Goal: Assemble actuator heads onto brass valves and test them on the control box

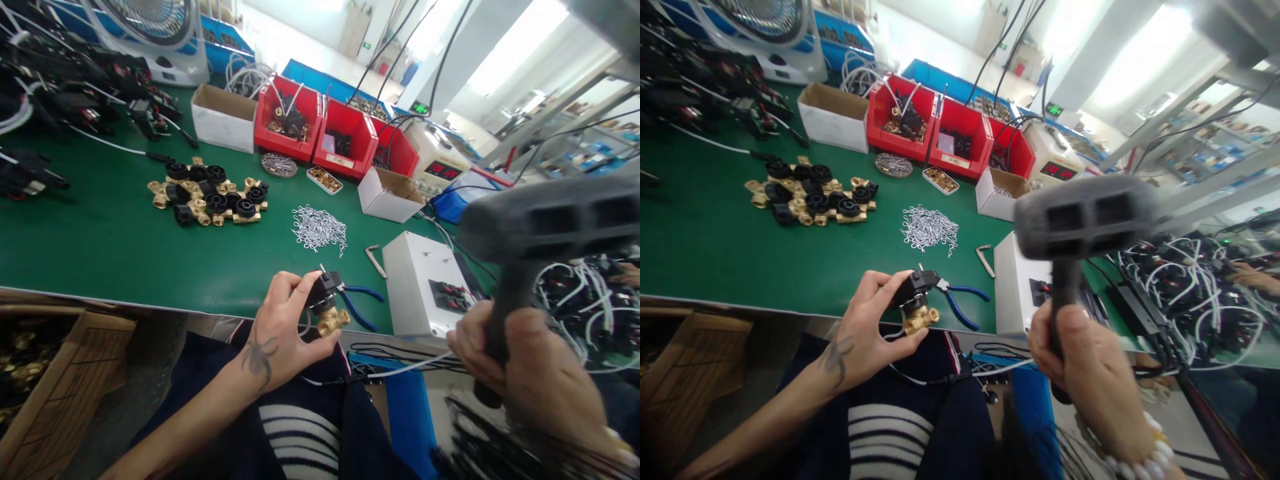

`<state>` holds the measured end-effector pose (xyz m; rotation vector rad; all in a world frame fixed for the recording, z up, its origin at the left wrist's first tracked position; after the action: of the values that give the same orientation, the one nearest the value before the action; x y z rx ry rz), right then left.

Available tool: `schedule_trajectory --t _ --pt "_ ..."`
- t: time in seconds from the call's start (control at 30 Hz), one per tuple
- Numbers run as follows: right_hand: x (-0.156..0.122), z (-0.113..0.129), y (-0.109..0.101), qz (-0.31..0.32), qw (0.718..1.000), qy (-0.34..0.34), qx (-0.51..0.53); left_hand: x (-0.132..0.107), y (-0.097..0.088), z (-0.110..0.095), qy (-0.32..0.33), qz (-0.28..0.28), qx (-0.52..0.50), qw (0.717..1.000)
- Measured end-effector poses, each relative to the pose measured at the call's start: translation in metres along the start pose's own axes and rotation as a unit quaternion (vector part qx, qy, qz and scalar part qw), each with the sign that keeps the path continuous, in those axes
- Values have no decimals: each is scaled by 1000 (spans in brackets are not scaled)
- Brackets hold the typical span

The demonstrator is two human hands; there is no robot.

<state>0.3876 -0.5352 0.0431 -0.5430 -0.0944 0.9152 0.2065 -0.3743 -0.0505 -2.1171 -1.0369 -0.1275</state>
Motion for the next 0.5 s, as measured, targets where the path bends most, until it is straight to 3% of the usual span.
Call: schedule_trajectory --t 0.13,0.2,0.3,0.33,0.43,0.5 --pt "0 -5 14 128 988 21 -78 -1 -1 0 -8 -3 -2 1000" --pt "-1 -5 9 96 993 15 -73 0 -1 0 -4 -2 0 1000" --pt "-2 -3 1 -6 1000 -12 -21 2 -1 -1 6 0 4 1000" --pt "-1 -3 3 4 999 -17 -30 3 0 -1 6 0 3 1000" --pt "1 -6 15 117 984 -9 -132 3 0 0 -5 3 -5 1000" --pt "1 -4 16 127 977 -16 -168 2 0 1 -11 3 -9 1000"
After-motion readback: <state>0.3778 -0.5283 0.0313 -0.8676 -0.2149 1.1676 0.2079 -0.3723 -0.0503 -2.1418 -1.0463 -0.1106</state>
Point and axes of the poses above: each hand's wrist, its own x-axis towards the middle knuckle, its own y-axis out of the palm, z = x × y, the point moved 2 cm from there along x, towards the middle knuckle, and after that the axes turned 8 degrees about x, right-handed, at the moved point
